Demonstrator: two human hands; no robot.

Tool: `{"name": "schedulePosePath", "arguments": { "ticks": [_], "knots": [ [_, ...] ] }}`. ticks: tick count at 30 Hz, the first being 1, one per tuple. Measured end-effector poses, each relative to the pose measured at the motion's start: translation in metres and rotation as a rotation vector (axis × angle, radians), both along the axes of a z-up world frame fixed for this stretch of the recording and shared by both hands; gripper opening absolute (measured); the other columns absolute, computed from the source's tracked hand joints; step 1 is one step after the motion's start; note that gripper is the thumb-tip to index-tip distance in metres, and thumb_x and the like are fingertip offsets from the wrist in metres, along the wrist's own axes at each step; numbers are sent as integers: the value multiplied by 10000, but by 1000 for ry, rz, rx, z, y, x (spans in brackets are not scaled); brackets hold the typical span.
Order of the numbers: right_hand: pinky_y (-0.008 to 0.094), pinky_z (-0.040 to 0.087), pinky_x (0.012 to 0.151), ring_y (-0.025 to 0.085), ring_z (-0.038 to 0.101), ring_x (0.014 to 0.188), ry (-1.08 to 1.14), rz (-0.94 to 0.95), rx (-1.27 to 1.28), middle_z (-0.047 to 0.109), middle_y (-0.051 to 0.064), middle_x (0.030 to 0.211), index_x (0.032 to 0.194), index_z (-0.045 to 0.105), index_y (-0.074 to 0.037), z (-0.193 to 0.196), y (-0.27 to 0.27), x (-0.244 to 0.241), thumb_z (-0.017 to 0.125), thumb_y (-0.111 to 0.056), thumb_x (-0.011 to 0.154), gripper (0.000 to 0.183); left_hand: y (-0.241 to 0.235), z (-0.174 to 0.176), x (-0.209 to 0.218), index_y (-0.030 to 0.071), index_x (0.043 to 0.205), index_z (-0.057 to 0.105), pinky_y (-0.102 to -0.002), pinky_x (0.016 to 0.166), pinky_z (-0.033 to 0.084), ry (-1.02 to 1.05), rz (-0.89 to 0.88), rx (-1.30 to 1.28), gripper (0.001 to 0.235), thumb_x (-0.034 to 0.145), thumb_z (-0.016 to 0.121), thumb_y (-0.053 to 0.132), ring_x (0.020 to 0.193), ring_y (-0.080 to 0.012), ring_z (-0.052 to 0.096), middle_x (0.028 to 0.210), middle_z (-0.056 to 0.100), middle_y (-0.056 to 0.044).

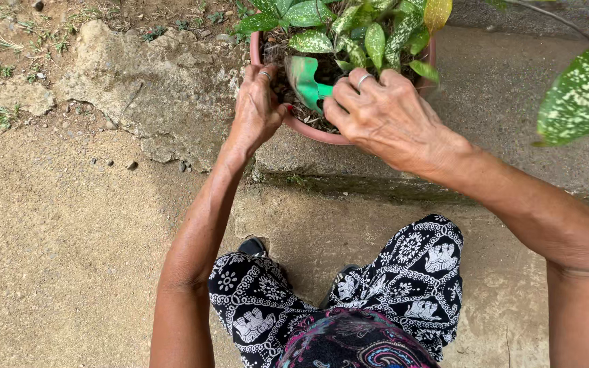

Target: The person uses a small green hand trowel to loosen and aerate the soil in several potted plants. They move between different pots, including a large snake plant and smaller leafy plants, repeatedly digging into the soil surface.

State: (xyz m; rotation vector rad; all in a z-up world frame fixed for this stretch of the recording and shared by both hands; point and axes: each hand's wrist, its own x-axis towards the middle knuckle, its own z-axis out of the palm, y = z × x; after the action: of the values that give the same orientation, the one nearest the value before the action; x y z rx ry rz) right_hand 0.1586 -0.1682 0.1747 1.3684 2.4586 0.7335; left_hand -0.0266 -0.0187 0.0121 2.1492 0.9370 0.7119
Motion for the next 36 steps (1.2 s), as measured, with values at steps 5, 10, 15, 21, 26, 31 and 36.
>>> {"name": "schedulePosePath", "arguments": {
  "ticks": [5,10,15,21,26,31,36],
  "knots": [
    [191,555,444,92,659,702,-171,-105,-124,693,53,1006,1217,687,-98,27,4,-4,712,-118,866,352,-4,-8,21,-150,1267,551,-477,893,604,-66,30,124,647,636,692,-149,1067,-458,663,1402,404,-392],
    [340,577,495,243,719,832,98,-87,-171,701,89,935,1026,703,-29,77,-1,-11,724,-123,803,244,2,-22,35,-86,1326,554,-494,1103,535,-119,86,478,676,670,713,-110,1275,-537,588,1336,511,-223],
    [225,506,372,159,685,665,-52,-30,-14,715,143,859,896,718,-3,32,51,-25,677,-73,941,92,18,-37,17,-134,1316,533,-436,1016,569,-255,204,282,596,737,676,-157,1107,-427,654,1238,543,-269],
    [295,508,420,211,649,665,89,-116,-178,698,172,771,810,735,-15,40,65,-16,669,-99,934,163,42,-49,28,-129,1355,502,-323,803,659,-182,132,32,578,808,690,-112,948,-276,692,1198,573,-205],
    [340,549,549,135,651,650,34,75,164,695,28,714,713,730,-142,36,73,-16,716,-209,811,120,36,-47,37,-142,1376,485,-325,773,650,-220,183,32,625,777,667,-144,901,-244,678,1156,560,-191],
    [334,532,565,105,612,490,-57,-79,-97,635,52,502,641,730,-81,13,103,-26,756,-119,897,261,31,-48,38,-125,1399,466,-294,730,652,-253,191,-30,635,787,631,-161,882,-222,671,1148,544,-178],
    [273,553,566,96,635,573,-92,12,60,640,54,576,701,718,-125,38,87,-14,760,-82,790,106,30,-46,32,-75,1420,464,-283,791,661,-319,189,107,660,778,593,-154,957,-217,666,1204,529,-166]
  ]
}}
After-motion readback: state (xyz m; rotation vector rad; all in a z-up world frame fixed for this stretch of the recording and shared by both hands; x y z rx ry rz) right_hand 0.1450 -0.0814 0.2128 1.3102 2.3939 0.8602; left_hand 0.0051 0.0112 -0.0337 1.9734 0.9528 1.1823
